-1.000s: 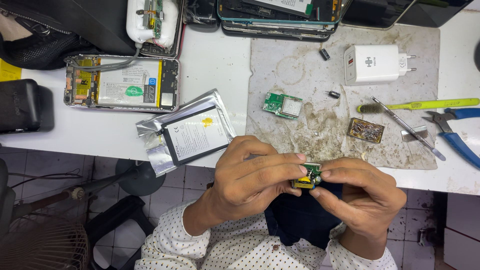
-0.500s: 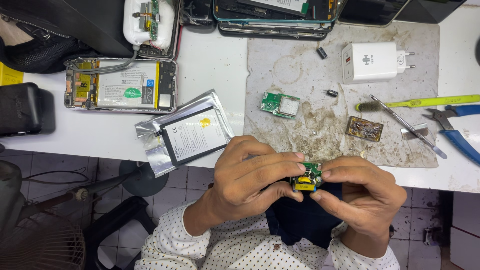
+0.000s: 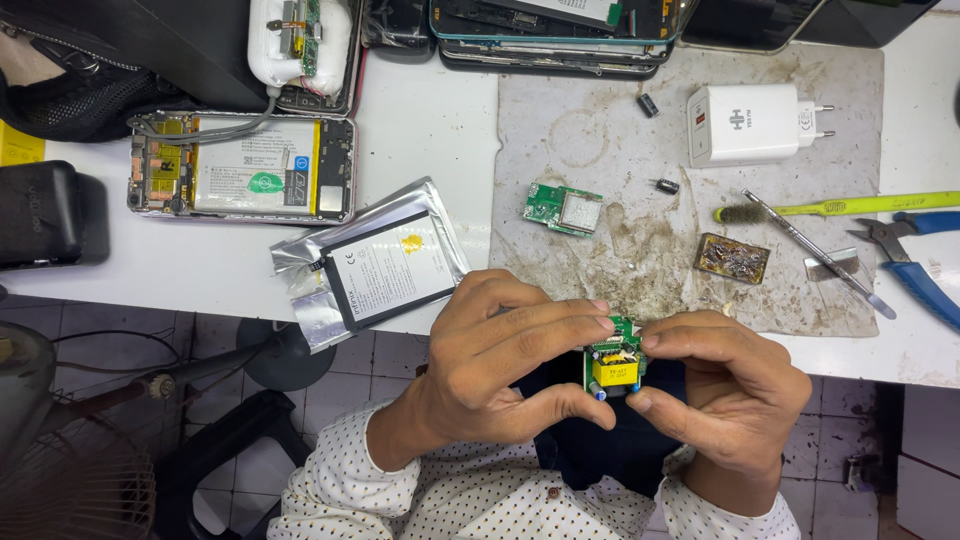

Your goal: The person disassembles a white wall charger, removes the internal circuit board, and uses a soldering iron to work on the board's components. They handle the charger casing, circuit board, and soldering iron throughout the process.

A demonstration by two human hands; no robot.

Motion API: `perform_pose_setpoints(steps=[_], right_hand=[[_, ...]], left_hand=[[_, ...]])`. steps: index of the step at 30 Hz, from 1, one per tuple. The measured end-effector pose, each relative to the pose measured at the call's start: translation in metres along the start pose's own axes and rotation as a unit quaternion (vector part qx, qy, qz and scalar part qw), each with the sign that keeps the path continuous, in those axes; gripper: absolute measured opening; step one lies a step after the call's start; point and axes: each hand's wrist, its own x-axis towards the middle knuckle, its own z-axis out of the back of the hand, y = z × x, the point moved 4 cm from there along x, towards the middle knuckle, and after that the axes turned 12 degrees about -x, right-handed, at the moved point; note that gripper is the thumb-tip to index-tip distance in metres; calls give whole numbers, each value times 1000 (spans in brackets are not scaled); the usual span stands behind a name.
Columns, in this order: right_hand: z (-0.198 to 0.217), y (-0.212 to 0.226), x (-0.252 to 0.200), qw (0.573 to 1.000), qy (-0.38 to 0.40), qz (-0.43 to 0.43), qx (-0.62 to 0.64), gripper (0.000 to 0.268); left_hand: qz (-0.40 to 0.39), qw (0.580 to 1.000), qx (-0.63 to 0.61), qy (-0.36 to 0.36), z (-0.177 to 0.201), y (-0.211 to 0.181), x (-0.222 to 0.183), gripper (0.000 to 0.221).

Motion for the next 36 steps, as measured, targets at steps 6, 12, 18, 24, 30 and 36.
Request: perform_pose_setpoints(steps=[6,12,18,24,30,36], right_hand=[[-2,3,1,1000,5,3,-8,46],[-4,7,4,999,14,7,-29,42],[-7,11,9,998,24,13,-53,38],[-8,13,10,998,22,5,-64,37],[-9,13,10,997,15,-6,-78,38],[-10,14,11,995,12,17,-100,37]], left_hand=[[1,1000,1,3,1,0,-1,60],[11,1000,-8,2,0,0,-1,59],[15,1000,-4,11,1,1,-2,55],[2,1000,-10,6,1,1,-3,61],[14,999,-24,-18,1,3,-6,68],[-2,1000,-27,-6,-1,5,-9,60]])
